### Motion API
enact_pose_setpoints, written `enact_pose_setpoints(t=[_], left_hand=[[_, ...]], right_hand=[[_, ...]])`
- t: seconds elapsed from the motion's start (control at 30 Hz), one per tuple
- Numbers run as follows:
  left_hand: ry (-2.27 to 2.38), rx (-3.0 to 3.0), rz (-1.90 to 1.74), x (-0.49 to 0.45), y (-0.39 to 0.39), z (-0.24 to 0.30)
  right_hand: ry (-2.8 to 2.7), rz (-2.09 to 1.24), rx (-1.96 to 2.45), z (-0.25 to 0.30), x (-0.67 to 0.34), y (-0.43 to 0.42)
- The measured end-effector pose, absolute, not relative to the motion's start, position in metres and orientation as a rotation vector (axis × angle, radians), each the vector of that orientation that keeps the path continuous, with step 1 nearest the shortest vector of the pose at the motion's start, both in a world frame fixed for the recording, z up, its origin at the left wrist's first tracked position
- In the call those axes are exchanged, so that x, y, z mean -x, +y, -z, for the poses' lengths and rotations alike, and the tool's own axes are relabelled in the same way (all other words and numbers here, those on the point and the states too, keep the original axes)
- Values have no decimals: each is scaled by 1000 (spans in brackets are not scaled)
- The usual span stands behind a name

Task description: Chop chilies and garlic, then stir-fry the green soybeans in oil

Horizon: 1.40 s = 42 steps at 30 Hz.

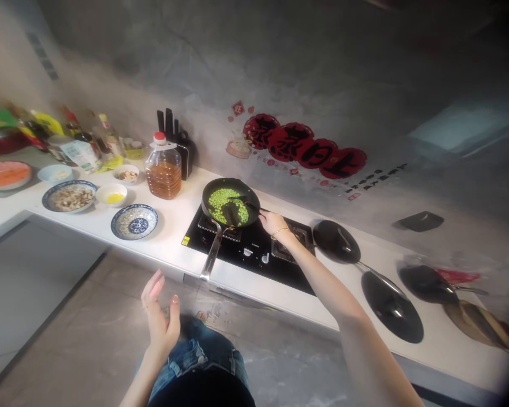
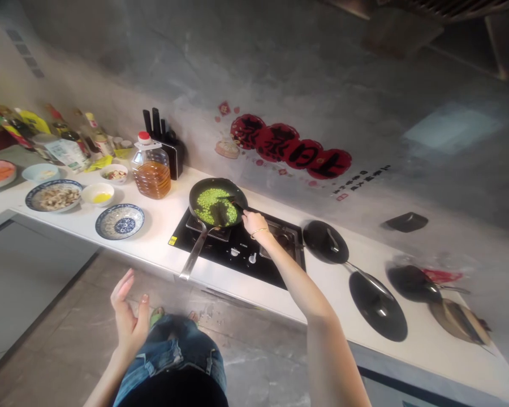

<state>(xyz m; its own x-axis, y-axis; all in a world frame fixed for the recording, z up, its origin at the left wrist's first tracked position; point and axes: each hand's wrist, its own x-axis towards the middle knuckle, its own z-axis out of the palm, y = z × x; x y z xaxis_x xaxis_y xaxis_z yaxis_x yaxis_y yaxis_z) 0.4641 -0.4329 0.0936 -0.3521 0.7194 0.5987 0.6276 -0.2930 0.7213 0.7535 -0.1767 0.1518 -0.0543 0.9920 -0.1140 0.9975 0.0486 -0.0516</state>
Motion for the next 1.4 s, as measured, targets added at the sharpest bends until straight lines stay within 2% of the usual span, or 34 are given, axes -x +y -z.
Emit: enact_pose_setpoints(t=[0.2, 0.57, 0.7, 0.93, 1.1, 1.4], left_hand=[[1841, -1726, -1746, -463, -435, -92], [1665, -1782, -1721, -479, -421, -97], [1663, -1783, -1693, -480, -424, -97], [1720, -1732, -1713, -466, -432, -90], [1770, -1706, -1726, -451, -432, -90], [1774, -1689, -1733, -430, -424, -89]], right_hand=[[2196, 237, -2123, -152, -764, -179], [2203, 274, -1961, -212, -804, -232], [2221, 310, -1940, -198, -783, -230], [2267, 299, -2154, -158, -733, -186], [2328, 294, -2019, -154, -708, -162], [2285, 242, -1889, -218, -742, -201]])
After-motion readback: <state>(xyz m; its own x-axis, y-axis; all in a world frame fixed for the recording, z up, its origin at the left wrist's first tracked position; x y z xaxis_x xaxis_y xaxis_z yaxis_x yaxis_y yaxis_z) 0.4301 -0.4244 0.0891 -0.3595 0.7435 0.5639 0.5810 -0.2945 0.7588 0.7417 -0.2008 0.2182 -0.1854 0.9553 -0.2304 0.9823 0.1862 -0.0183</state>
